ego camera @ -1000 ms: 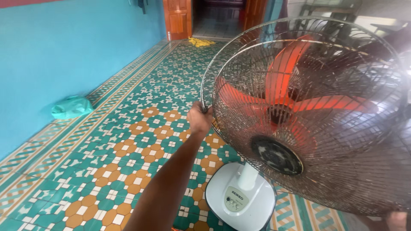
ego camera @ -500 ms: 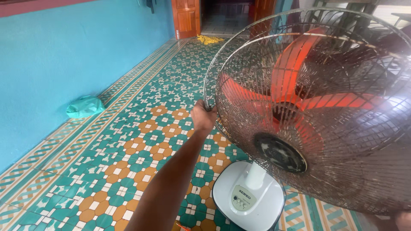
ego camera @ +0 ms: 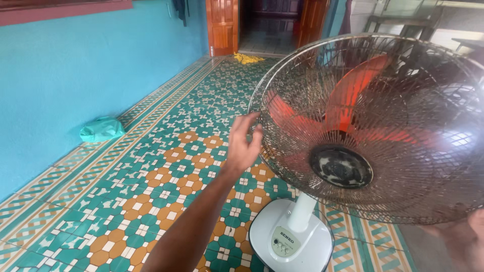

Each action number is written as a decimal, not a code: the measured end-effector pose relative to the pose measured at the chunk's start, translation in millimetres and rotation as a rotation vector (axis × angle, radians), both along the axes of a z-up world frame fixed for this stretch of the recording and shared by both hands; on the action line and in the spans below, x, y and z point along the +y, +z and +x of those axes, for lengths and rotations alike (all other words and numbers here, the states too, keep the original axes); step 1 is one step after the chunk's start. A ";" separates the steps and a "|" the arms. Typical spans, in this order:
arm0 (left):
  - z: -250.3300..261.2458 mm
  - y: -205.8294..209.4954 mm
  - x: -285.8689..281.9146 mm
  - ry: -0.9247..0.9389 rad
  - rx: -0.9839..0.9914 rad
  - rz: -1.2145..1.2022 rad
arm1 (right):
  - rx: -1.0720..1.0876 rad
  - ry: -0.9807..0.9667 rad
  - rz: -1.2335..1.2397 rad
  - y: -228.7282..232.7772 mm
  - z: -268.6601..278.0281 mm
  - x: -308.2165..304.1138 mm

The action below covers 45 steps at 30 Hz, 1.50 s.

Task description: The person assembles a standing fan by attaching the rear motor housing, mounting the front grille, installing the orange fan blade, and securing the front grille. The person then adjusts the fan head and positions the unit on the floor.

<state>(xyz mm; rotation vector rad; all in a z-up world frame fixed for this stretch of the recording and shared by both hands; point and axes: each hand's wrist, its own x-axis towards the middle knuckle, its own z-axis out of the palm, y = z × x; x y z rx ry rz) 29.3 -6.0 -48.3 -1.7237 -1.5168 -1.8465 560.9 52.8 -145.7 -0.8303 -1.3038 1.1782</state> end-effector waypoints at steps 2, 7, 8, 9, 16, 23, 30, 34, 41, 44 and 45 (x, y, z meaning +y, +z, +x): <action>2.6 9.2 10.6 -0.088 -0.018 -0.089 | 0.002 0.059 0.035 24.5 -15.1 -10.9; 0.3 21.5 25.5 -0.364 -0.435 -0.414 | 0.026 0.095 0.175 62.7 -52.2 -35.2; -1.1 23.2 26.4 -0.376 -0.415 -0.410 | 0.027 0.123 0.212 66.9 -57.1 -37.4; -1.8 25.0 27.4 -0.350 -0.404 -0.467 | 0.028 0.108 0.181 71.3 -58.8 -39.0; -9.9 37.3 40.4 -0.514 -0.716 -0.631 | 0.059 0.087 0.085 71.1 -53.9 -38.0; -35.3 26.9 31.4 -0.528 -0.624 -0.575 | -0.044 -0.119 0.113 82.8 -59.2 -28.9; -44.5 38.6 16.8 -0.453 -0.460 -0.659 | -0.129 -0.232 0.072 99.7 -78.3 -28.8; -39.9 54.8 13.8 -0.470 -0.400 -0.664 | -0.102 -0.253 0.043 97.2 -76.8 -27.3; -32.8 64.6 3.3 -0.401 -0.424 -0.719 | -0.063 -0.296 0.113 97.5 -81.8 -29.9; -33.8 64.4 6.6 -0.438 -0.487 -0.698 | -0.015 -0.270 0.086 99.0 -84.7 -30.7; -35.5 63.8 7.0 -0.431 -0.480 -0.697 | -0.005 -0.274 0.090 97.2 -86.7 -30.4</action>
